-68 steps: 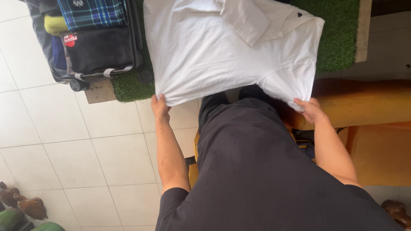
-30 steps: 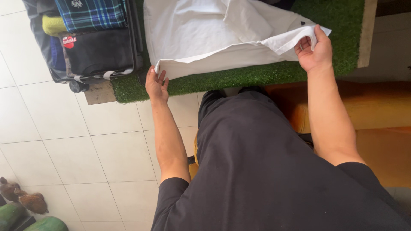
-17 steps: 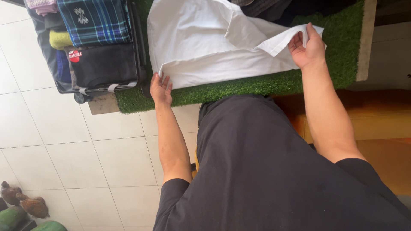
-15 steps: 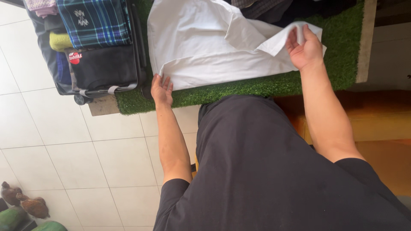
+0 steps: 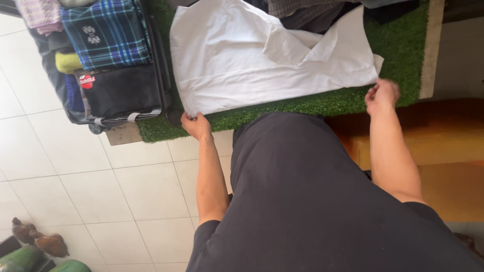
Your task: The person folds a light-colored cloth and a white t-shirt by hand and places them inside a suitcase already containing several other items of clothing.
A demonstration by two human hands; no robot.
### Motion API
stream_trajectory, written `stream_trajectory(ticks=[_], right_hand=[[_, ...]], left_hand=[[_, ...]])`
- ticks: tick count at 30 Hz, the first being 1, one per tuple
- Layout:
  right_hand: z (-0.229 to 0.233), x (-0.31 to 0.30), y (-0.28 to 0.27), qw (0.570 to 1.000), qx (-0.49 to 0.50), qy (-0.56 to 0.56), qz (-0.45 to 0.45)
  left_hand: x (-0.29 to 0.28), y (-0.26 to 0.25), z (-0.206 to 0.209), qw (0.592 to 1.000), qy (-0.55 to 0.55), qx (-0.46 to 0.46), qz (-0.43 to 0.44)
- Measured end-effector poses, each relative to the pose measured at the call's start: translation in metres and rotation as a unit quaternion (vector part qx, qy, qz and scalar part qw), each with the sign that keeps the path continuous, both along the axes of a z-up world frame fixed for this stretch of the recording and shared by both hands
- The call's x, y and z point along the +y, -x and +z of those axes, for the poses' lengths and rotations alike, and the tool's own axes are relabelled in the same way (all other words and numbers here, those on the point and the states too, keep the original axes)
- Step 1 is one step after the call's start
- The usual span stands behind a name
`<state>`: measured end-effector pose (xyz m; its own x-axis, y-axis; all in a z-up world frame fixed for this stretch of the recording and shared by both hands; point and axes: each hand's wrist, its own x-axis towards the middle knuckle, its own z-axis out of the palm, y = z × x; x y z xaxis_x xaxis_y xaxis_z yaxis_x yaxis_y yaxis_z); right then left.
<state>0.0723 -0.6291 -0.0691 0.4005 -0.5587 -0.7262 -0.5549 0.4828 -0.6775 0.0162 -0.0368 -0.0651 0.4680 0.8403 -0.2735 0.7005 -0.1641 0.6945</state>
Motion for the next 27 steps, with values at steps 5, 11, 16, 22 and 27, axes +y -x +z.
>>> stream_trajectory(ticks=[5,11,16,22,27], right_hand=[[-0.003,0.005,0.033,0.998,0.017,-0.063,-0.012],[-0.002,0.013,0.009,0.99,-0.03,-0.128,0.051],[-0.009,0.003,-0.013,0.986,-0.043,-0.127,-0.098],[-0.003,0.005,-0.016,0.985,-0.014,-0.093,-0.142],[-0.002,0.009,0.006,0.984,0.029,-0.066,-0.16]], left_hand=[[-0.005,0.01,-0.009,0.981,0.153,-0.053,0.111],[0.012,-0.011,0.009,0.922,0.316,-0.115,0.195],[0.009,-0.024,0.022,0.89,0.326,-0.11,0.299],[0.015,-0.012,0.015,0.912,0.301,-0.12,0.252],[0.021,0.005,0.001,0.917,0.305,-0.103,0.234]])
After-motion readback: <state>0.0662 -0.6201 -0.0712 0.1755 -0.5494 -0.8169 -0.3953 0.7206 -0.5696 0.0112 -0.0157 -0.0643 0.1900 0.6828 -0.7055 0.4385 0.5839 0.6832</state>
